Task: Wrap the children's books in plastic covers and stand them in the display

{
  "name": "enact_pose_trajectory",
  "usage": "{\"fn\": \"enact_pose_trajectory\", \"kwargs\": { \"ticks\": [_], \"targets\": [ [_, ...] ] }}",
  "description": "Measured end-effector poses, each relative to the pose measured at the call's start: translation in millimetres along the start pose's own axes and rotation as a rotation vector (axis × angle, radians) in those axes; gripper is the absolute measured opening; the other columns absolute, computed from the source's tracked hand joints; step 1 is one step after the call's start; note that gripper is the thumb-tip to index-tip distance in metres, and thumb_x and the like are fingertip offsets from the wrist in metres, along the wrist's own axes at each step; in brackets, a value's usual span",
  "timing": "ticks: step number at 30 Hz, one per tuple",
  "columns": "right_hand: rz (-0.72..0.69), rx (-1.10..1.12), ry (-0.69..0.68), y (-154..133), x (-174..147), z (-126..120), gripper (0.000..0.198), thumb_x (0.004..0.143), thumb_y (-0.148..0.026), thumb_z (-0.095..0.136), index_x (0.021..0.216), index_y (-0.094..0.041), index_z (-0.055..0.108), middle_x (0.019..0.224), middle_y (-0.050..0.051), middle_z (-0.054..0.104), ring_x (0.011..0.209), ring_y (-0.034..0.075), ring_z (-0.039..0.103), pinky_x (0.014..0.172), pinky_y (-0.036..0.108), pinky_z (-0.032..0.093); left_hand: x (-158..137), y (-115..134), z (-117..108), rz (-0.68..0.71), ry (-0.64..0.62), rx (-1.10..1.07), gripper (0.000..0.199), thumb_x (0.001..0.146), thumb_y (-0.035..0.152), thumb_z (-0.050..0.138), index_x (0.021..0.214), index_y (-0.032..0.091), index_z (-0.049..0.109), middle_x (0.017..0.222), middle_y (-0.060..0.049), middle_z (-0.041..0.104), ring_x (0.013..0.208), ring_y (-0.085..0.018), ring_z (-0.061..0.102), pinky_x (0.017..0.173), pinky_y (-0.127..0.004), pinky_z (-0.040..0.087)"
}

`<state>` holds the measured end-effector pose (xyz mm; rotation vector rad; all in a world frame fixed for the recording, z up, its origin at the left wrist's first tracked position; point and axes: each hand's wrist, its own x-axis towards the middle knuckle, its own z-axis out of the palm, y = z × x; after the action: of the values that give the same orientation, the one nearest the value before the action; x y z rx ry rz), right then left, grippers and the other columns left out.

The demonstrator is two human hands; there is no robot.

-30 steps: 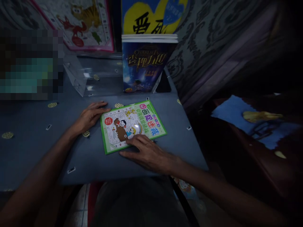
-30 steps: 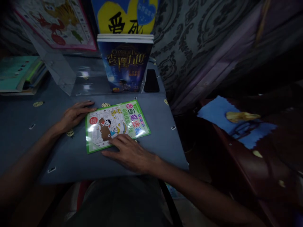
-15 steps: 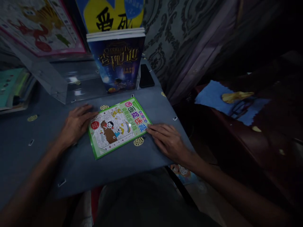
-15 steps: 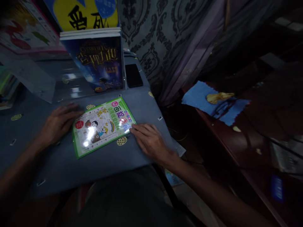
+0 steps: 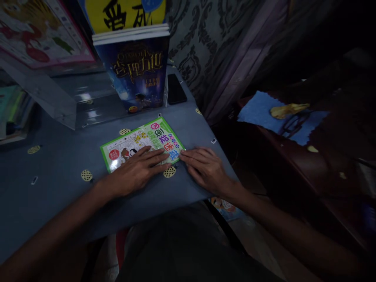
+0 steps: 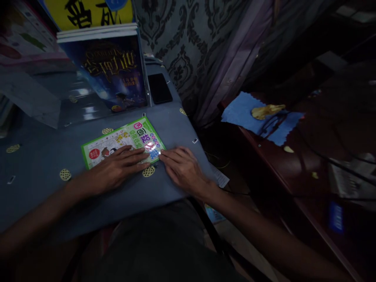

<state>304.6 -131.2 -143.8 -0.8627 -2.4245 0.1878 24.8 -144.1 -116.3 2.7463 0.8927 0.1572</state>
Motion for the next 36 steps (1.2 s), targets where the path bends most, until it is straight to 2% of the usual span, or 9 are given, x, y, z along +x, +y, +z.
{"fn": "enact_pose_trajectory", "kwargs": {
  "ticks": [4,8,11,13,18,22,24,29,36],
  "targets": [
    [-0.025,-0.023,0.014,-1,0,-1,0.029,0.098,-0.012,0.053,0.121,-0.018,0.071,0.12,0.011,0.076,0.103,0.025,0.07,0.09,0.045,0.052,-36,7,-6,-0.026,0.002,0.025,0.067,0.089,0.001,0.046,0.149,0.032,0.048,0.161,-0.003,0.043,0.15,-0.024,0.039,0.123,-0.053,0.033],
    [-0.038,-0.027,-0.011,-2,2,-2,0.024,0.1,-0.022,0.056,0.118,-0.017,0.071,0.119,0.012,0.074,0.103,0.025,0.066,0.086,0.043,0.052,-66,-1,-6,-0.079,0.06,-0.011,0.055,0.098,0.011,0.044,0.147,0.034,0.051,0.157,-0.003,0.05,0.148,-0.023,0.042,0.118,-0.05,0.043],
    [-0.036,-0.023,-0.019,-1,4,-1,0.023,0.101,-0.025,0.057,0.118,-0.019,0.071,0.118,0.012,0.072,0.102,0.025,0.064,0.084,0.04,0.052,-79,-25,-3,-0.245,0.177,0.03,0.044,0.104,0.022,0.041,0.144,0.032,0.055,0.155,-0.006,0.051,0.147,-0.027,0.043,0.116,-0.052,0.044],
    [-0.026,-0.024,-0.002,-1,6,1,0.022,0.102,-0.022,0.055,0.116,-0.019,0.072,0.111,0.012,0.071,0.096,0.023,0.062,0.08,0.038,0.051,-82,-42,-2,-0.367,0.263,0.086,0.04,0.105,0.029,0.039,0.14,0.028,0.058,0.153,-0.01,0.053,0.141,-0.03,0.05,0.112,-0.053,0.048],
    [-0.011,-0.102,-0.007,4,11,7,0.025,0.103,-0.019,0.05,0.111,-0.02,0.074,0.077,0.004,0.061,0.071,0.019,0.052,0.063,0.032,0.042,-81,-53,-11,-0.476,0.308,0.191,0.043,0.106,0.044,0.037,0.128,0.023,0.067,0.128,-0.013,0.067,0.109,-0.027,0.069,0.089,-0.04,0.061],
    [0.012,-0.17,-0.045,22,28,16,0.03,0.102,-0.014,0.047,0.116,-0.022,0.072,0.086,0.006,0.065,0.079,0.021,0.053,0.069,0.033,0.042,-78,-35,-18,-0.547,0.282,0.129,0.042,0.105,0.044,0.038,0.118,0.024,0.072,0.1,-0.008,0.073,0.083,-0.021,0.073,0.067,-0.03,0.061],
    [0.018,-0.154,-0.075,35,45,23,0.033,0.1,-0.011,0.047,0.12,-0.023,0.071,0.092,0.007,0.067,0.084,0.022,0.055,0.073,0.034,0.044,-73,-26,-15,-0.573,0.325,0.049,0.041,0.104,0.042,0.039,0.112,0.023,0.073,0.09,-0.006,0.074,0.074,-0.019,0.073,0.063,-0.028,0.061],
    [0.054,-0.048,-0.108,56,88,37,0.031,0.098,-0.014,0.053,0.122,-0.022,0.07,0.102,0.008,0.07,0.09,0.023,0.055,0.078,0.036,0.045,-55,-15,1,-0.558,0.414,-0.119,0.034,0.103,0.037,0.044,0.115,0.021,0.072,0.106,-0.006,0.08,0.09,-0.02,0.078,0.076,-0.028,0.064],
    [0.085,0.007,-0.061,53,94,37,0.03,0.102,-0.019,0.051,0.125,-0.021,0.069,0.108,0.01,0.069,0.096,0.025,0.056,0.081,0.039,0.046,-38,-24,-9,-0.603,0.305,-0.152,0.03,0.103,0.033,0.044,0.111,0.024,0.071,0.104,-0.003,0.08,0.087,-0.019,0.078,0.072,-0.026,0.062]
  ]
}}
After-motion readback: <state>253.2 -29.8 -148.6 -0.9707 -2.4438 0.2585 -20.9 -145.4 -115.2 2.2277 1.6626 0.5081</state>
